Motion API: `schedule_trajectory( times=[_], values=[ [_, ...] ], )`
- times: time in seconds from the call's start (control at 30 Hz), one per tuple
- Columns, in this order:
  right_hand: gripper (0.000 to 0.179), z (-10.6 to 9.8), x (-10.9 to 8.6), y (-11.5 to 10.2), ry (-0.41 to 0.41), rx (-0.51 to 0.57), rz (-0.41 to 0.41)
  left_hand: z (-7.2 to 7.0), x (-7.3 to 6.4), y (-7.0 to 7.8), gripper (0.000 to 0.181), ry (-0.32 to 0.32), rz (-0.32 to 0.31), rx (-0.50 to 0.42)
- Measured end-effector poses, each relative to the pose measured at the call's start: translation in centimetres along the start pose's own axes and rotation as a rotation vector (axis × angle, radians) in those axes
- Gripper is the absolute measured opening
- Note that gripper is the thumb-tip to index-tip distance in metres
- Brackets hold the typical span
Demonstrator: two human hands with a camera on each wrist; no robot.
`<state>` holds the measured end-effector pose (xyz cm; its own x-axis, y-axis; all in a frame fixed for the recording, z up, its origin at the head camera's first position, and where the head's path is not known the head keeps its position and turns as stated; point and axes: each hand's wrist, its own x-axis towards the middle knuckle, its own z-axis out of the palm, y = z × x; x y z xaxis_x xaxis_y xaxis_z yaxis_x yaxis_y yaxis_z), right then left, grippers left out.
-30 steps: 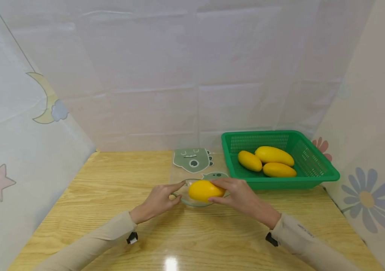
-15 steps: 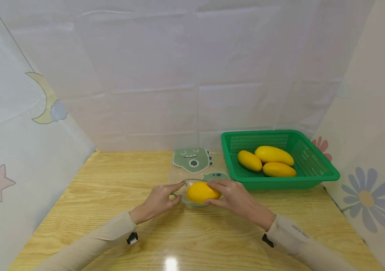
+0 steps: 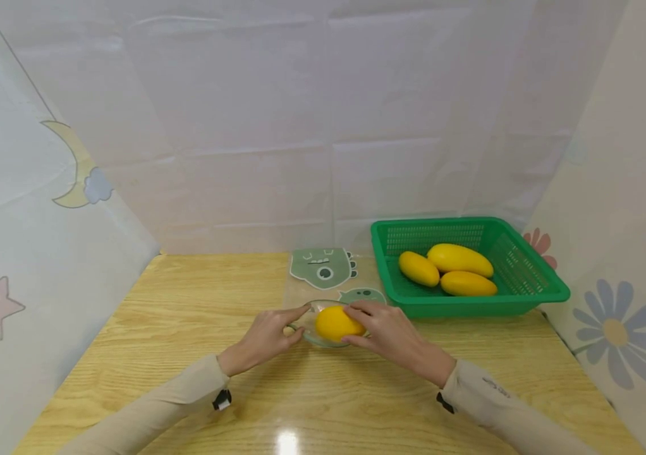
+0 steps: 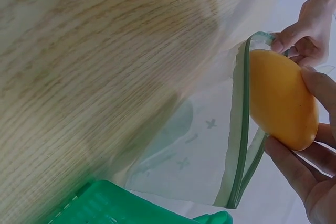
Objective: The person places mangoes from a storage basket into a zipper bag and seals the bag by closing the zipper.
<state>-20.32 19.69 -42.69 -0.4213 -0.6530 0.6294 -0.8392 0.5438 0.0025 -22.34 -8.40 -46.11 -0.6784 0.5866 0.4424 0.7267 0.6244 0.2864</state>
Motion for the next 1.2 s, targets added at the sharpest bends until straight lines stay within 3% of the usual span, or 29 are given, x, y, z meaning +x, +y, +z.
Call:
schedule_trajectory(
  times=[0.23, 0.47, 0.83, 1.2],
  values=[
    [0.056, 0.3, 0.1, 0.0, 0.006, -0.016, -0.031, -0.1, 0.0, 0.1, 0.048, -0.01, -0.005, 0.001],
    [0.055, 0.9, 0.0, -0.1, 0.014, -0.02, -0.011, 0.0, 0.0, 0.1, 0.048, -0.013, 0.001, 0.003],
    [0.045, 1.3, 0.2, -0.4, 0.015, -0.004, -0.04, 0.4, -0.1, 0.1, 0.048, -0.024, 0.004, 0.017],
    [0.047, 1.0, 0.3, -1.1, -0.105, 0.022, 0.016, 0.7, -0.4, 0.2, 0.05, -0.02, 0.014, 0.045]
  ],
)
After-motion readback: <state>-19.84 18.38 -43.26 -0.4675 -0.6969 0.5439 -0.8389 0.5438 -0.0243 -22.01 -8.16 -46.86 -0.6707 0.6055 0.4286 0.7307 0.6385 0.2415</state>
